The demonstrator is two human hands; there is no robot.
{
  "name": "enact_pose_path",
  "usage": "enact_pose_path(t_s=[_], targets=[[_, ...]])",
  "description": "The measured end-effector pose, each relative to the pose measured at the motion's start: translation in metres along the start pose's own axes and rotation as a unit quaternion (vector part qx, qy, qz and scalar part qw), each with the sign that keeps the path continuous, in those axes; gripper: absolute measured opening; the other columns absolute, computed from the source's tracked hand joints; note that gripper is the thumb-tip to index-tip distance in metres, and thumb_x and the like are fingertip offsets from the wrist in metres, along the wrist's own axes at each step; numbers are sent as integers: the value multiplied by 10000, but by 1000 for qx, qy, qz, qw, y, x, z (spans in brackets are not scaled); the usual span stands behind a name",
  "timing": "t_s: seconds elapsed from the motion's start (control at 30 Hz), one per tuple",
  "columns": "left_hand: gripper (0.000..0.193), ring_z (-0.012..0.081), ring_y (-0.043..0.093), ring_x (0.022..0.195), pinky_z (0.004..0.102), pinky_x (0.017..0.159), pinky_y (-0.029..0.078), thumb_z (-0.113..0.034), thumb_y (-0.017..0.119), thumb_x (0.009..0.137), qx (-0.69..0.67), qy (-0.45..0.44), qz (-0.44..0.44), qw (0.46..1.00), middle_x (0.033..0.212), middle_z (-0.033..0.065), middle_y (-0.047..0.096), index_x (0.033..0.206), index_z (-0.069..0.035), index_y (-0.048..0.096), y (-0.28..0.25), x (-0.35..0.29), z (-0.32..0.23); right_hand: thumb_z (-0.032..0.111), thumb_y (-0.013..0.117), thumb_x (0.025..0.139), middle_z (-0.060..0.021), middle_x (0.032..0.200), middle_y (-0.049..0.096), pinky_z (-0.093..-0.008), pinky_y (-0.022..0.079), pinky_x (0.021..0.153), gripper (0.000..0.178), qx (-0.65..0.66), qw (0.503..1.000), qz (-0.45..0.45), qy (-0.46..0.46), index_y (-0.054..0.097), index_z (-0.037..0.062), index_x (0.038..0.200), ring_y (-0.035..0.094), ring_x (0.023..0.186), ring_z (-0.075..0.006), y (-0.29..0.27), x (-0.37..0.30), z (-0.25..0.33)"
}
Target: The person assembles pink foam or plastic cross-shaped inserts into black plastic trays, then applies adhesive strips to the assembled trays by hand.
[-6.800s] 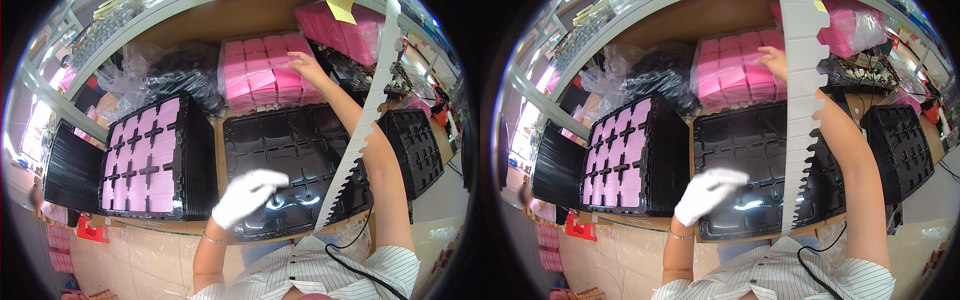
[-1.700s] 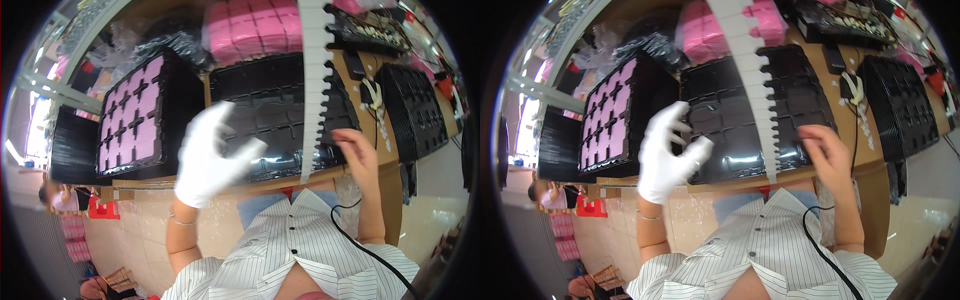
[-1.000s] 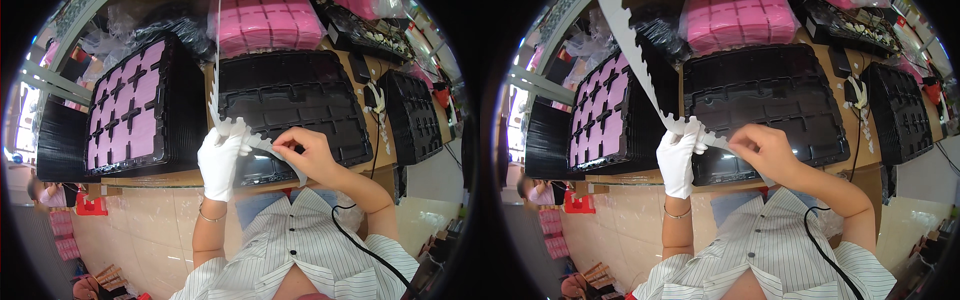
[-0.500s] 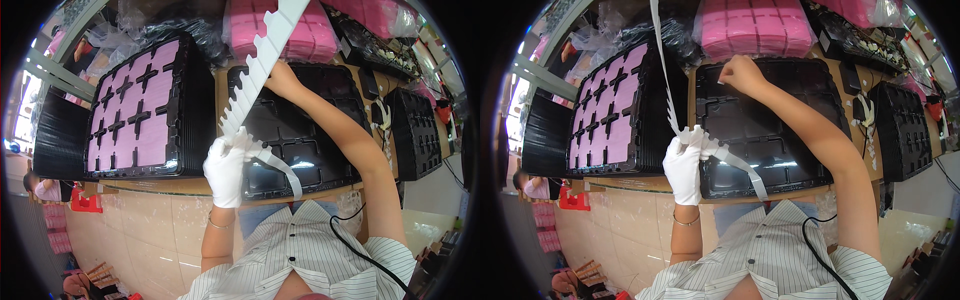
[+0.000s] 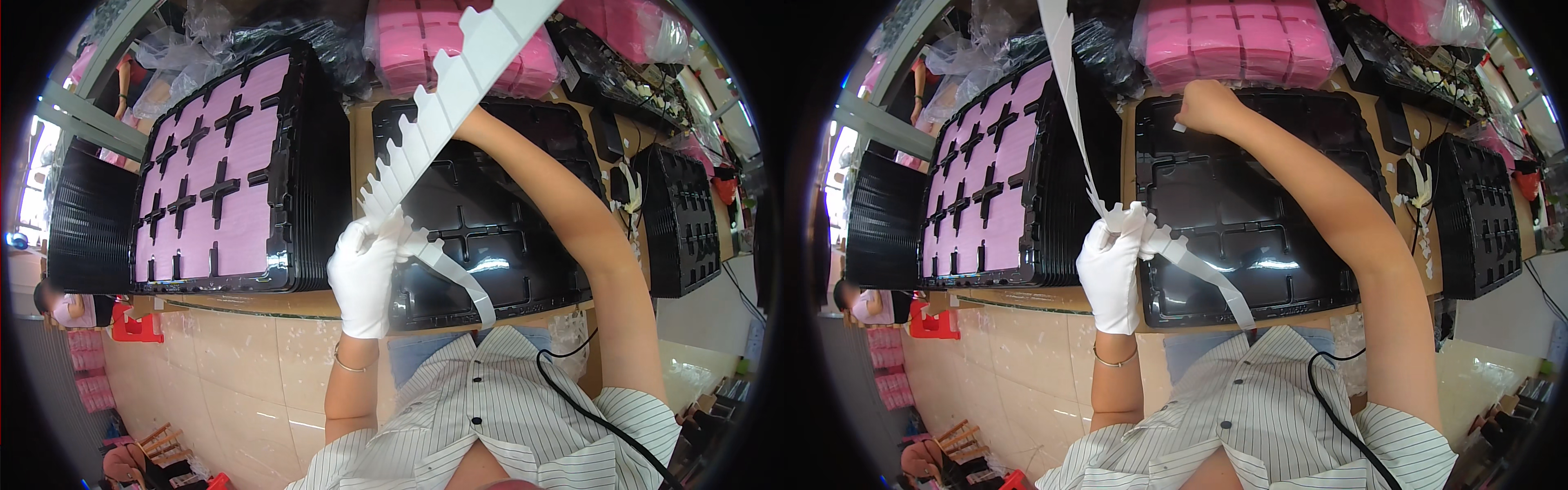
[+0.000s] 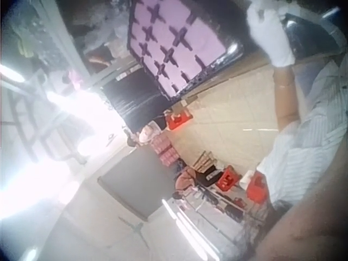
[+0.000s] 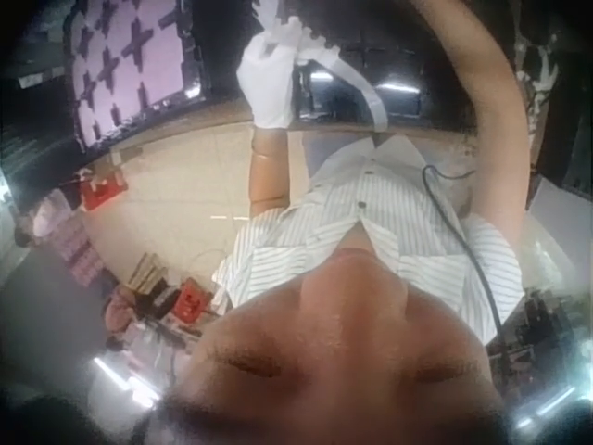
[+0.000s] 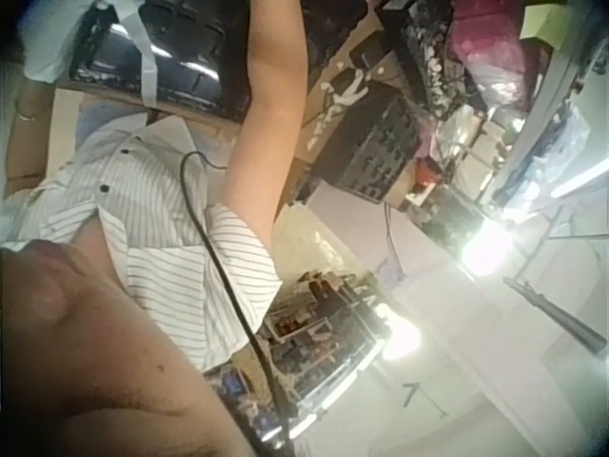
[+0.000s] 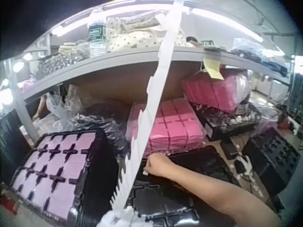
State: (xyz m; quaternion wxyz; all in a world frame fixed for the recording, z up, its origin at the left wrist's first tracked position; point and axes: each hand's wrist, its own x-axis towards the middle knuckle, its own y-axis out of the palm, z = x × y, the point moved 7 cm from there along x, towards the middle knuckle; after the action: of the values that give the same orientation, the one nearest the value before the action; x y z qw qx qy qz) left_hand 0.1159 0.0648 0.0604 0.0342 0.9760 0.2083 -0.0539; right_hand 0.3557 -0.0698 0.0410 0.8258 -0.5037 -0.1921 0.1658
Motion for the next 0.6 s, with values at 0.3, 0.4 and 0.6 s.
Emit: enact_pose_path(t_s=[0.3, 0.4, 0.6], targets=[[138, 67, 611, 676, 199, 607, 486, -101, 694, 883, 13, 19, -17, 1000, 875, 56, 667, 943, 18, 661, -6, 5, -4, 134, 666, 779, -157, 863, 664, -396, 517, 785, 135, -13, 973, -86, -214, 705, 22, 844, 631, 817, -335, -8, -26, 28], [146, 69, 612, 665, 198, 602, 487, -106, 691, 886, 1, 20, -8, 1000, 857, 54, 668, 950, 21, 659, 0, 6, -6, 121, 687, 815, -109, 925, 656, -336, 503, 770, 112, 194, 971, -34, -132, 649, 17, 830, 627, 831, -238, -25, -53, 14], [176, 62, 592, 689, 194, 594, 460, -130, 679, 902, -8, -4, 37, 999, 859, 38, 664, 997, 17, 660, 18, 13, -10, 69, 620, 899, -86, 968, 653, -249, 517, 775, 147, 648, 737, 88, 168, 581, 13, 1030, 628, 875, -126, -39, -133, -2]])
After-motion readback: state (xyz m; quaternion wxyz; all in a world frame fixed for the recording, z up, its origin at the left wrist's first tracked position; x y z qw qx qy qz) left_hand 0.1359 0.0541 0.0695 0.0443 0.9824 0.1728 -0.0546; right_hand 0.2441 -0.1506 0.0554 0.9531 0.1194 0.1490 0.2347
